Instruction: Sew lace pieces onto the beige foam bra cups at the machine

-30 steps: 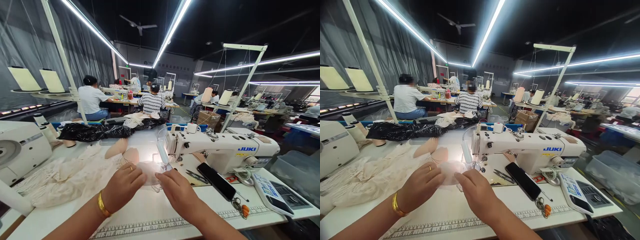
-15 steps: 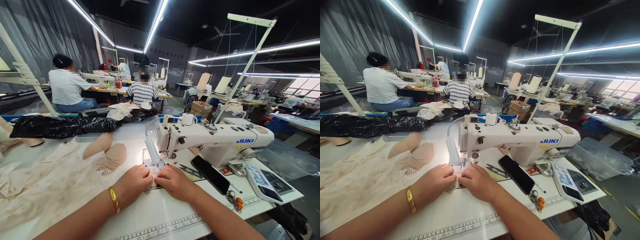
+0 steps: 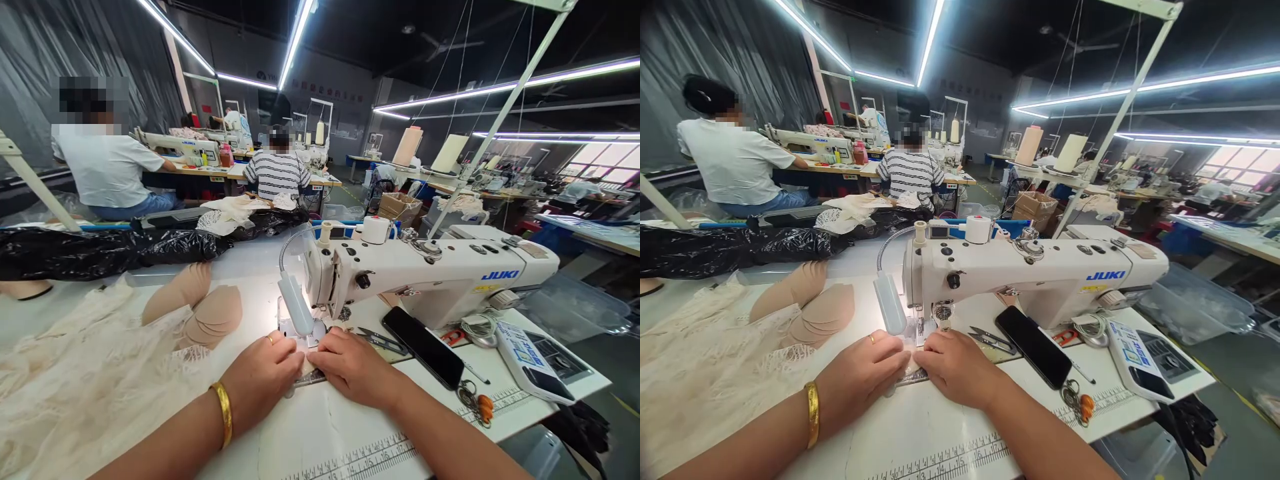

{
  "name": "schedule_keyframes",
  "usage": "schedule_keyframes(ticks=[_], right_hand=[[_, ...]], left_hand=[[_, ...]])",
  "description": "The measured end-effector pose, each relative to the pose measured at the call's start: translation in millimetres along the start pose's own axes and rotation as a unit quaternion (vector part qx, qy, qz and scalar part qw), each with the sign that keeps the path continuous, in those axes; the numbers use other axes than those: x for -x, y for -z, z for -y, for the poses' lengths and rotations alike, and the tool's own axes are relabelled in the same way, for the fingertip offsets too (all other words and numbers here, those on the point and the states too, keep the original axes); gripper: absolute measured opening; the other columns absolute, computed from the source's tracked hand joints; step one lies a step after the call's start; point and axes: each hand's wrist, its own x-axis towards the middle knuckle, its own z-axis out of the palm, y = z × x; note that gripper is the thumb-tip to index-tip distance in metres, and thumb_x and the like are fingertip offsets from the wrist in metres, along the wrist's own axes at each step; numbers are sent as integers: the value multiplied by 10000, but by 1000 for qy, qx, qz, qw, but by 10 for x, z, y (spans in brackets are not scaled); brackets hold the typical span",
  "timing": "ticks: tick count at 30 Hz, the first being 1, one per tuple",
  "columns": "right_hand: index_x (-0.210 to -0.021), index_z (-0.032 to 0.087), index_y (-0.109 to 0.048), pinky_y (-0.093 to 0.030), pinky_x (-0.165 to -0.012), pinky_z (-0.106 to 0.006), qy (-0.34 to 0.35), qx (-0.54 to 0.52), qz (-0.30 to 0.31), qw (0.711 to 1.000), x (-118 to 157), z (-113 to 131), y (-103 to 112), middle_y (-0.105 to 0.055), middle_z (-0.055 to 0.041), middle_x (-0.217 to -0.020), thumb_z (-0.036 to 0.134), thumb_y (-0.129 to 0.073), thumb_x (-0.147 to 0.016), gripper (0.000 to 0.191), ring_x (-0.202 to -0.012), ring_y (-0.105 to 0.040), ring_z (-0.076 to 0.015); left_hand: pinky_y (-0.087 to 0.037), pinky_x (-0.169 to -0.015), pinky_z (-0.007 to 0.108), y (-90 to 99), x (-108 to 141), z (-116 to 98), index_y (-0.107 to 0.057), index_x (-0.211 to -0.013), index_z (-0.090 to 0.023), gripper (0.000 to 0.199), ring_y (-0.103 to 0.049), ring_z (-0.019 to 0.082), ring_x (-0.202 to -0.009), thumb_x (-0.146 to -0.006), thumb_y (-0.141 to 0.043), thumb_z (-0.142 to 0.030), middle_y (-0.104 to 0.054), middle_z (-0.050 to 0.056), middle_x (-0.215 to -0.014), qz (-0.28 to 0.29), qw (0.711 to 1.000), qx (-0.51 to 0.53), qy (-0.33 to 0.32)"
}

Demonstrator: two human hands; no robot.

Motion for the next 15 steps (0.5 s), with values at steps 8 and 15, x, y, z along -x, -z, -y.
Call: schedule_keyframes(ticks=[8,15], right_hand=[[-1073,196,-688,-415,-723,-283,-5,0,-2,1000,-2,5,-10,-621,-32,-866,72,-511,-965,242,-811,-492,-185],[-1079,194,-682,-408,-709,-295,-19,12,5,1000,-3,18,-13,-622,-35,-866,69,-505,-957,249,-797,-492,-189]], left_hand=[[-470,-667,324,51,-46,-40,-565,-844,-174,239,-522,202,-730,-1021,-418,-111,-618,49,-841,8,999,40,-12],[-497,-716,343,6,-38,-15,-599,-937,-173,221,-538,225,-792,-1030,-401,-138,-659,73,-927,-22,998,55,-13]])
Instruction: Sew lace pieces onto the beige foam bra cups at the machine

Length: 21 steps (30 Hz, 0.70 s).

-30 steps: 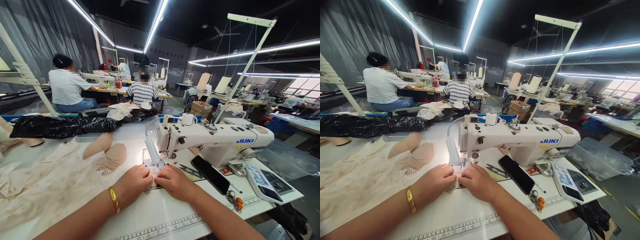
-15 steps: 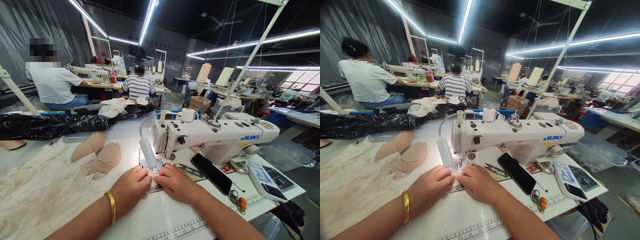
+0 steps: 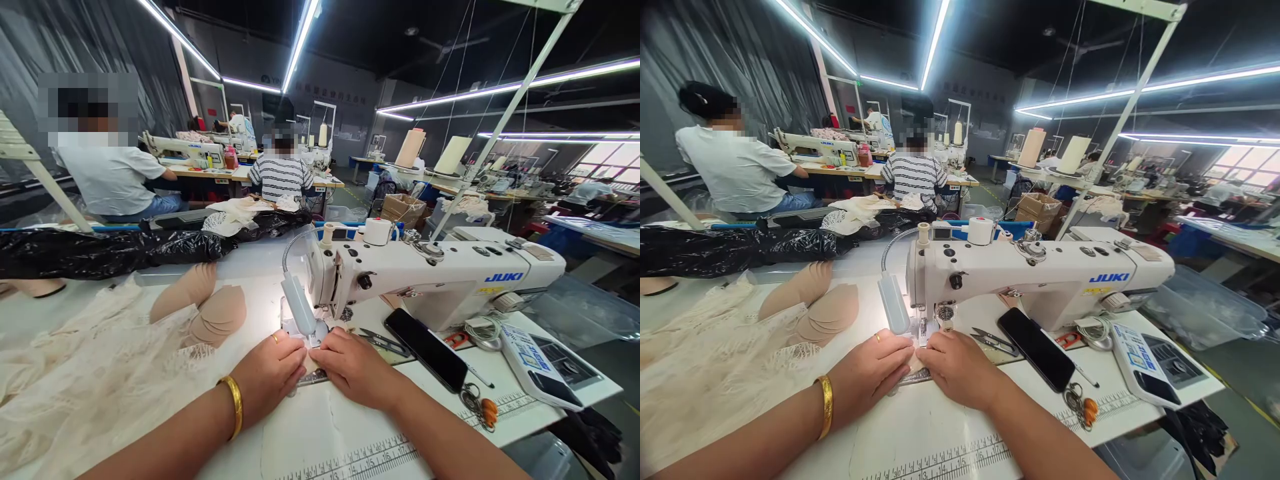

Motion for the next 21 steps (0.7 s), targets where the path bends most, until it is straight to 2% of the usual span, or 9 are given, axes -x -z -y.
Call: schedule_keyframes(ticks=[5,10,13,17,21], right_hand=[[-1069,203,-665,-394,-698,-302,-12,15,16,1000,-6,-5,-20,-626,-36,-879,68,-524,-949,229,-799,-496,-197],[-1047,207,-643,-358,-654,-304,-54,36,36,997,-9,-42,-79,-609,-41,-902,59,-521,-942,219,-777,-497,-199],[-1097,213,-635,-342,-635,-309,-64,46,32,996,-14,-62,-109,-603,-44,-908,58,-514,-937,254,-771,-496,-207],[-1073,208,-636,-305,-608,-309,-72,62,18,995,-27,-70,-132,-591,-52,-918,52,-525,-918,246,-765,-468,-209],[-1062,205,-639,-257,-581,-308,-82,63,13,995,-38,-77,-143,-583,-51,-902,50,-532,-910,243,-733,-432,-202]], left_hand=[[-475,-675,336,-4,-80,68,-617,-959,-176,273,-538,202,-708,-1036,-356,-146,-661,66,-902,2,999,-27,-28],[-487,-703,325,55,-189,176,-587,-874,-189,265,-585,198,-757,-1029,-375,-149,-664,51,-883,60,998,-6,-31],[-505,-720,325,52,-223,246,-608,-924,-188,235,-601,211,-804,-1026,-396,-182,-678,58,-910,42,999,1,-32],[-515,-757,329,-29,-243,362,-630,-949,-183,251,-610,208,-800,-1026,-391,-187,-692,62,-928,6,998,4,-59],[-520,-832,336,-96,-249,461,-641,-968,-192,227,-622,200,-809,-1022,-420,-198,-703,58,-964,5,997,1,-75]])
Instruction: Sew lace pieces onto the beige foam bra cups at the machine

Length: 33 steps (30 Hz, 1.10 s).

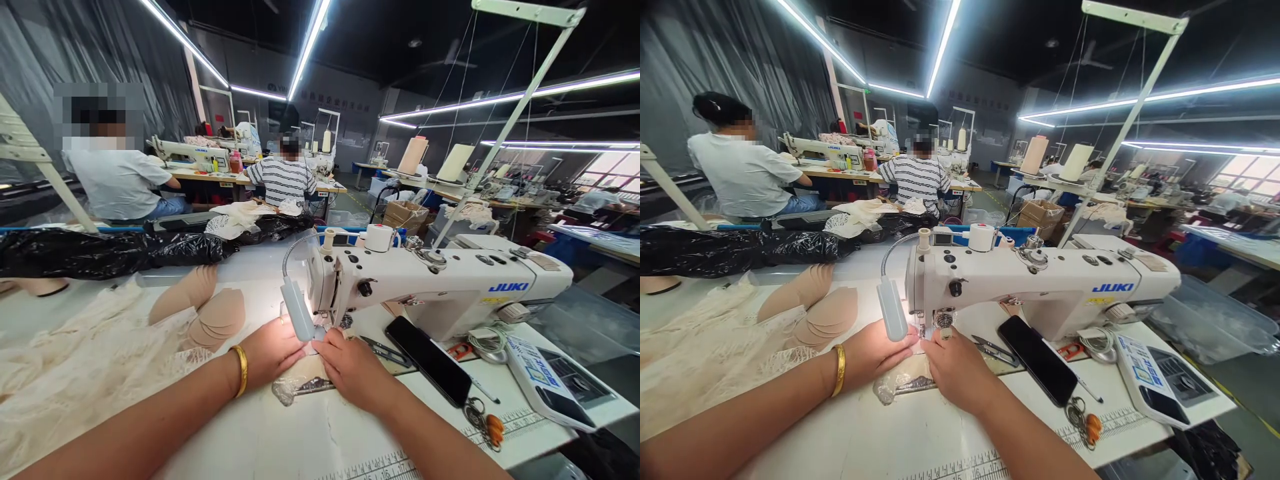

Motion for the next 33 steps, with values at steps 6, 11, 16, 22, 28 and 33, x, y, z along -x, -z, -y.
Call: schedule_keyframes(ticks=[6,11,16,22,28,33], right_hand=[[-1067,234,-635,-234,-576,-300,17,0,-7,1000,26,11,13,-571,-25,-874,8,-519,-869,323,-691,-399,-182],[-999,235,-626,-271,-604,-298,31,-9,-12,999,64,25,27,-563,-20,-849,28,-506,-904,258,-716,-429,-182],[-928,228,-598,-330,-656,-300,31,-14,-8,999,73,21,12,-550,-19,-847,37,-496,-922,217,-724,-433,-184],[-989,236,-608,-340,-665,-295,31,-23,-22,999,70,31,-21,-562,-21,-863,15,-510,-906,256,-753,-462,-189],[-967,226,-615,-313,-614,-294,1,-7,-23,1000,50,51,-59,-555,-31,-867,-15,-519,-831,293,-750,-480,-198],[-1079,232,-620,-361,-623,-298,6,-19,-32,999,43,43,-66,-558,-39,-891,-12,-516,-822,369,-740,-498,-209]], left_hand=[[-516,-872,410,12,18,15,-662,-959,-183,234,-636,247,-914,-1025,-441,-218,-712,93,-1008,0,1000,-28,3],[-491,-808,393,100,-12,-45,-654,-910,-194,204,-630,236,-872,-1014,-478,-199,-699,69,-926,28,997,-64,8],[-447,-786,342,170,-36,-74,-644,-893,-226,130,-622,206,-867,-981,-556,-185,-690,28,-936,49,997,-52,15],[-439,-837,346,97,21,7,-691,-995,-260,138,-632,206,-903,-975,-576,-188,-709,21,-978,33,998,-46,5],[-437,-939,385,30,43,129,-699,-1006,-258,144,-638,234,-1020,-981,-578,-185,-727,31,-1049,38,997,-61,13],[-462,-853,364,-2,32,140,-700,-1013,-253,132,-635,239,-963,-959,-592,-200,-708,42,-963,39,995,-75,42]])
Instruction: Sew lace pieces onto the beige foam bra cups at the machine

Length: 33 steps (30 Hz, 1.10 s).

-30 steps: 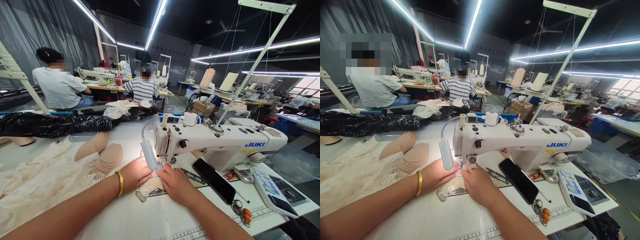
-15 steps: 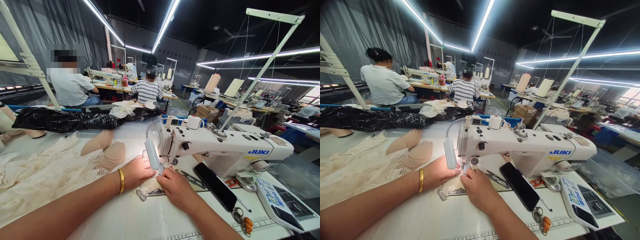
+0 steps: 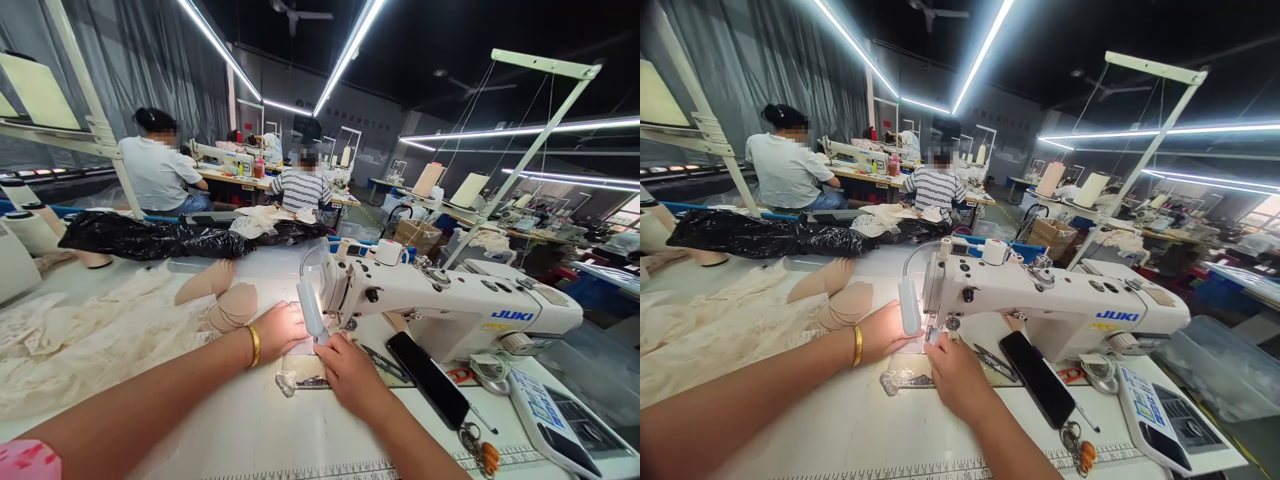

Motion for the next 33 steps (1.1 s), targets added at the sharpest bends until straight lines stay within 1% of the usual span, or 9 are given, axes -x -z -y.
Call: schedule_keyframes(ticks=[9,13,15,17,19,21,24,28,33], right_hand=[[-1131,237,-638,-479,-788,-375,-47,-186,-45,980,23,112,67,-657,-72,-965,172,-479,-1000,216,-868,-592,-240],[-1332,254,-503,-497,-714,-317,-206,-485,-4,850,-57,392,131,-618,5,-833,378,-572,-985,375,-756,-602,-194],[-1337,254,-486,-494,-697,-303,-237,-555,-26,797,-65,568,147,-573,38,-759,419,-625,-947,446,-697,-576,-176],[-1310,258,-524,-501,-694,-299,-243,-568,-70,783,4,756,129,-559,34,-757,452,-663,-918,458,-697,-570,-176],[-1284,267,-572,-515,-696,-304,-242,-559,-100,787,160,949,68,-575,9,-805,496,-668,-916,444,-729,-584,-188],[-1243,276,-627,-529,-715,-313,-241,-541,-104,799,363,1133,-13,-609,-22,-878,540,-641,-935,406,-776,-605,-204],[-1202,283,-687,-537,-779,-317,-230,-495,-111,831,602,1331,-71,-660,-51,-968,570,-571,-979,382,-827,-628,-216],[-1354,299,-642,-441,-1101,-365,-242,-486,-101,834,608,1333,116,-625,-81,-1352,624,-535,-988,501,-1265,-569,-276],[-1475,330,-519,-463,-1098,-431,-331,-646,-52,686,473,1197,350,-579,-60,-1482,739,-504,-951,665,-1320,-564,-286]], left_hand=[[-519,-761,345,289,67,-172,-616,-974,-189,232,-651,216,-794,-892,-478,-20,-689,49,-873,-31,993,27,112],[-542,-904,365,539,403,-740,-577,-1262,-245,284,-667,220,-1035,-980,-549,-241,-713,62,-1162,-72,971,177,147],[-529,-973,417,559,574,-1141,-633,-1185,-267,312,-666,250,-1079,-929,-667,-443,-723,63,-1154,-70,889,392,228],[-577,-866,417,526,681,-1473,-656,-1111,-228,467,-720,254,-936,-902,-641,-645,-757,91,-1018,35,698,638,324],[-572,-916,433,504,702,-1652,-666,-1095,-198,602,-729,282,-1001,-821,-684,-734,-756,123,-1054,-8,522,745,415],[-546,-988,435,539,656,-1685,-685,-1062,-179,594,-700,309,-1106,-756,-785,-678,-750,135,-1097,-135,438,761,459],[-567,-936,411,659,560,-1641,-708,-1034,-182,505,-695,319,-1088,-698,-892,-512,-765,107,-1049,-262,403,739,473],[-585,-820,368,705,532,-1706,-741,-1090,-168,528,-726,307,-961,-677,-935,-433,-779,116,-1030,-216,393,770,453],[-585,-815,367,698,596,-1773,-734,-1245,-198,614,-738,305,-937,-692,-942,-366,-786,122,-1068,-211,398,794,408]])
